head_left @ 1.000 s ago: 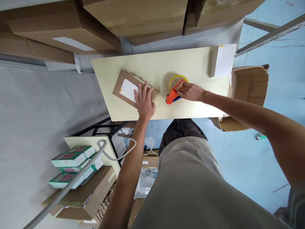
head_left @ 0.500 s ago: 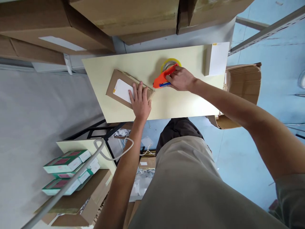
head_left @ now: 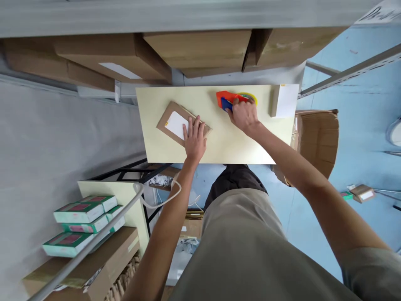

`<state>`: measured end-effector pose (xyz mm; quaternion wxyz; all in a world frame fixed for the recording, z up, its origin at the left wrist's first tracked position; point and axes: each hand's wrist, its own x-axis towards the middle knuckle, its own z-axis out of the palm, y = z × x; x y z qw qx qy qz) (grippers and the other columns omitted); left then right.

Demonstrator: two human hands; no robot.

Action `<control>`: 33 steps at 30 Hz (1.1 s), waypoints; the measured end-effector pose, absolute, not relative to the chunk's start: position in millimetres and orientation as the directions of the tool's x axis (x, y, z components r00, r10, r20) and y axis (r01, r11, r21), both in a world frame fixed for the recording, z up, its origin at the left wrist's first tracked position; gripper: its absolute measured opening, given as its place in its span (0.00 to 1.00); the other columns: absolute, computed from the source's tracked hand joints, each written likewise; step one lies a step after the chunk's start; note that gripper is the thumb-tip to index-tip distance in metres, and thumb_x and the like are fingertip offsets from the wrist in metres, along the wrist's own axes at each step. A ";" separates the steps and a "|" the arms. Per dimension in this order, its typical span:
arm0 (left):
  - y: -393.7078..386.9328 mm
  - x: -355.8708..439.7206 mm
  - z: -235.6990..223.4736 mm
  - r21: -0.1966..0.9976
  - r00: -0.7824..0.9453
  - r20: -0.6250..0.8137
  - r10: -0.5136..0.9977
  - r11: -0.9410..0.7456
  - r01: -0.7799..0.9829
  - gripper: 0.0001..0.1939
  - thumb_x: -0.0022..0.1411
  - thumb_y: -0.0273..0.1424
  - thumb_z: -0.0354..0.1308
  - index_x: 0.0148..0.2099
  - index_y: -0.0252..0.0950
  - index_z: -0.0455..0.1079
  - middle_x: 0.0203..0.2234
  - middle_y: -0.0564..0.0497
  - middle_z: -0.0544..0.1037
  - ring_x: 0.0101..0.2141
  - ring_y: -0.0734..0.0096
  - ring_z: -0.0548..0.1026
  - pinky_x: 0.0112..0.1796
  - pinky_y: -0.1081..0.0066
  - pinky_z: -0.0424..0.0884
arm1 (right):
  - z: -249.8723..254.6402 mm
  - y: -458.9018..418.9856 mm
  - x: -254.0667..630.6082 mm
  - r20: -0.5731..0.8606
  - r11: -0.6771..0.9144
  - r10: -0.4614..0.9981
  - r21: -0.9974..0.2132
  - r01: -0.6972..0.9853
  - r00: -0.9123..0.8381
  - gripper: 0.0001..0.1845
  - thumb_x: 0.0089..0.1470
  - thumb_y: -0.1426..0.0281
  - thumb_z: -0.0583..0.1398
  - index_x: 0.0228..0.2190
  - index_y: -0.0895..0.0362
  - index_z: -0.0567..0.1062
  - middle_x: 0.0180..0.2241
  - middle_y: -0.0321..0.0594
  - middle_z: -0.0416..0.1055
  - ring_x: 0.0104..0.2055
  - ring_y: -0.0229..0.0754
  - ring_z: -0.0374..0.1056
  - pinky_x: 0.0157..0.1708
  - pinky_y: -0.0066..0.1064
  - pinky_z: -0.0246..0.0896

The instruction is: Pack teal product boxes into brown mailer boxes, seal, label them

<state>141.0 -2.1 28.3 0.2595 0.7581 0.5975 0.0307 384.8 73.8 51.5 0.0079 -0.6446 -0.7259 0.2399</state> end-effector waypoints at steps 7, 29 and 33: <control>8.8 161.6 80.4 0.637 0.082 -0.042 0.996 -0.037 0.770 0.33 0.73 0.44 0.62 0.73 0.37 0.63 0.71 0.33 0.71 0.75 0.42 0.61 0.74 0.39 0.53 | 146.5 52.4 376.8 -0.284 0.068 0.947 -0.276 0.959 -0.149 0.31 0.77 0.51 0.49 0.54 0.67 0.74 0.44 0.64 0.83 0.45 0.63 0.80 0.53 0.48 0.67; 42.4 153.3 130.3 0.755 -0.066 0.048 0.997 0.007 0.656 0.30 0.79 0.44 0.51 0.75 0.36 0.63 0.71 0.34 0.71 0.75 0.45 0.64 0.75 0.42 0.58 | 263.5 222.3 332.9 0.371 0.355 0.901 -0.336 0.873 -0.224 0.48 0.74 0.39 0.43 0.69 0.66 0.66 0.68 0.65 0.65 0.73 0.70 0.56 0.78 0.69 0.36; -14.7 149.6 71.9 0.680 -0.014 -0.205 0.979 0.153 0.717 0.35 0.75 0.38 0.55 0.79 0.33 0.56 0.76 0.33 0.63 0.79 0.42 0.53 0.76 0.41 0.55 | 208.1 133.3 322.0 0.317 0.284 0.938 -0.477 0.832 -0.138 0.43 0.76 0.42 0.40 0.73 0.59 0.63 0.74 0.56 0.58 0.76 0.63 0.55 0.77 0.63 0.47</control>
